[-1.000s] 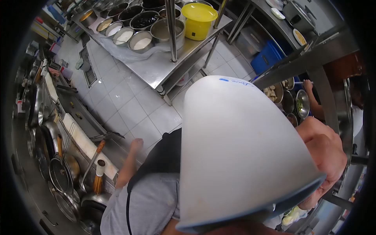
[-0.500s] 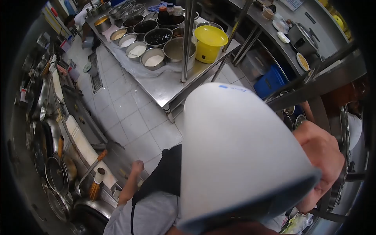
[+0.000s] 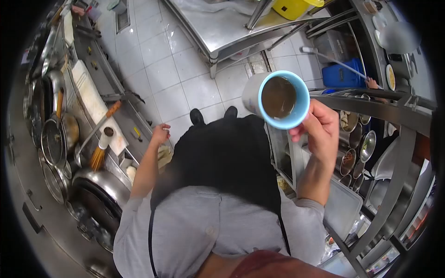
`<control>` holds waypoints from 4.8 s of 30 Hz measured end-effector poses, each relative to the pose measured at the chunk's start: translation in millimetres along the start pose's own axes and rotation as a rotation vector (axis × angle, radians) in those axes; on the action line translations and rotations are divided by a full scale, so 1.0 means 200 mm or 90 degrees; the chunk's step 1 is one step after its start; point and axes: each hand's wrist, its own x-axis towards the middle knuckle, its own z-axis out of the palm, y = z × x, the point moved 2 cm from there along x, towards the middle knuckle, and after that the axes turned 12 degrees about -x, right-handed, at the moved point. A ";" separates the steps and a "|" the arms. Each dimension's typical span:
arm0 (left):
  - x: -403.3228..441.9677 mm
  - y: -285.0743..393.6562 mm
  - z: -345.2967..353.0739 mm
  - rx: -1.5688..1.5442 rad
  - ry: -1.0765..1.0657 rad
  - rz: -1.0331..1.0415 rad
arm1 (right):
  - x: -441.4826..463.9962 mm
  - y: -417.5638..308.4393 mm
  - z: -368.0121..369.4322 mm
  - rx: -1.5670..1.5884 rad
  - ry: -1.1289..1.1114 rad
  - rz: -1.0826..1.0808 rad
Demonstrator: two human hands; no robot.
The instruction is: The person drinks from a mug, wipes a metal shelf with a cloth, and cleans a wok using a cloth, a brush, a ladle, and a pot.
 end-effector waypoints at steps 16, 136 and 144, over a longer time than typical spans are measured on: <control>-0.07 -0.03 0.02 -0.044 0.068 -0.037 | 0.02 0.29 -0.09 -0.038 0.165 0.034; 0.35 -0.31 -0.01 0.251 -0.150 0.124 | -0.09 -0.72 0.02 -0.028 -0.163 -0.063; 0.10 0.14 0.05 0.146 -0.011 0.042 | 0.17 -0.18 0.13 -0.085 -0.088 -0.021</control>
